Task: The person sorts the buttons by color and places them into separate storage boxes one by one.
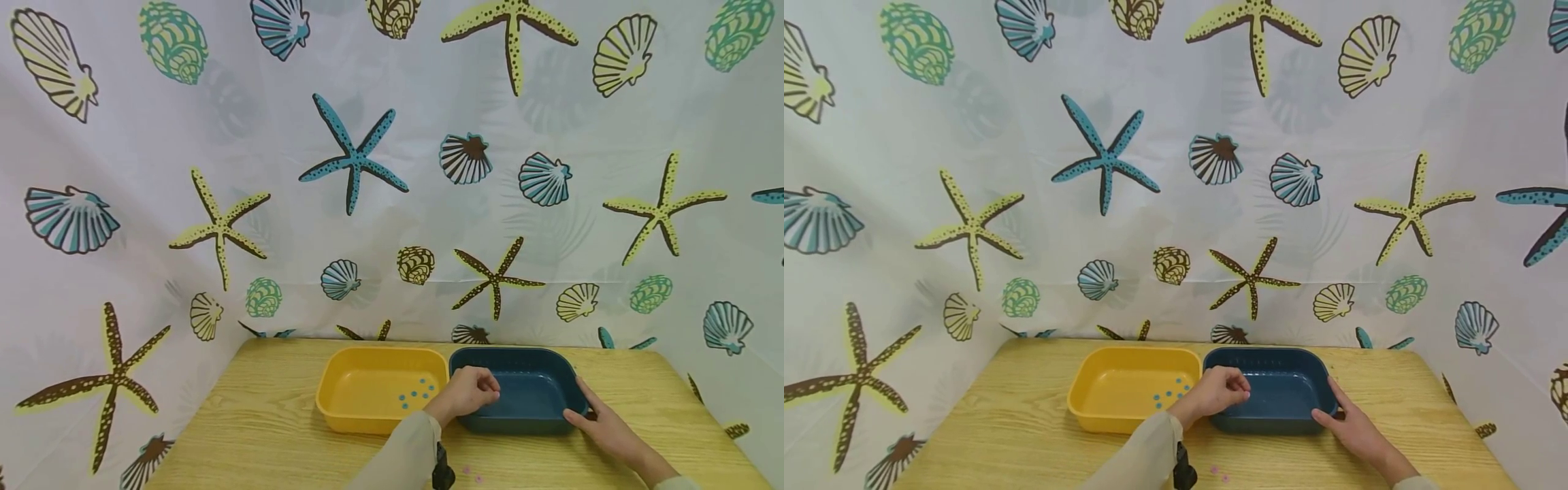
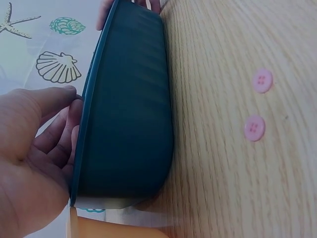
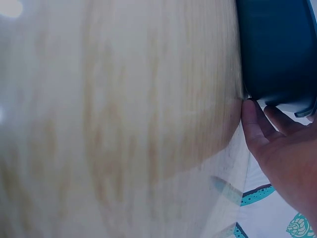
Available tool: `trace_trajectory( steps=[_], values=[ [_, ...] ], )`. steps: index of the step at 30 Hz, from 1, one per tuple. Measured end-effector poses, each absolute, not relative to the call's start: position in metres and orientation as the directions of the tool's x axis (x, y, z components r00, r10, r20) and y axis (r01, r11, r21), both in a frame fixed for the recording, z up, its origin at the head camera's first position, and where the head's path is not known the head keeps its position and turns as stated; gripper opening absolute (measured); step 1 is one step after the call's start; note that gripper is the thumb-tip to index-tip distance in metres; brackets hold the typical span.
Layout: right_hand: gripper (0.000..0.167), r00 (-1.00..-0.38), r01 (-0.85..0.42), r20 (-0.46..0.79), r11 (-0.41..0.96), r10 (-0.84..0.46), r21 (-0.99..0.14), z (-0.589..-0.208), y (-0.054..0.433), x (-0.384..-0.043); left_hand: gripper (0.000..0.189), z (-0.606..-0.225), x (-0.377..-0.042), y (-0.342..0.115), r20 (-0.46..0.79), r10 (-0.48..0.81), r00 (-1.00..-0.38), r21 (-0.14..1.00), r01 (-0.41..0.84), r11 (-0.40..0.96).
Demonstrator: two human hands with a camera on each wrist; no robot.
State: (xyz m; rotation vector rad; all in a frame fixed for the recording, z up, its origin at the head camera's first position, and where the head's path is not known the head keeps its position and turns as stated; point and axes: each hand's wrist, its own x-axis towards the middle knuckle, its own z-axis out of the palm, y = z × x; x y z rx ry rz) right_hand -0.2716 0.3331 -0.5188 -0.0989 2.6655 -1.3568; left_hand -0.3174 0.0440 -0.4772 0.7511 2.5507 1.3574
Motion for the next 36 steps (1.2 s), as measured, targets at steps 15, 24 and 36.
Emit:
trace_trajectory(
  steps=[15, 24, 36],
  values=[
    [0.087, -0.988, 0.011, -0.099, 0.58, -0.121, -0.814, -0.519, 0.334, -0.273, 0.004, -0.473, -0.326, 0.048, 0.071, 0.469, -0.88, 0.818, 0.321, 0.478],
    [0.087, -0.986, 0.02, -0.111, 0.57, -0.125, -0.821, -0.52, 0.334, -0.274, 0.014, -0.472, -0.328, 0.046, 0.046, 0.458, -0.888, 0.831, 0.288, 0.477],
    [0.086, -0.985, 0.023, -0.116, 0.574, -0.127, -0.818, -0.519, 0.335, -0.273, 0.012, -0.459, -0.317, 0.026, 0.017, 0.508, -0.861, 0.795, 0.32, 0.516]
  ],
)
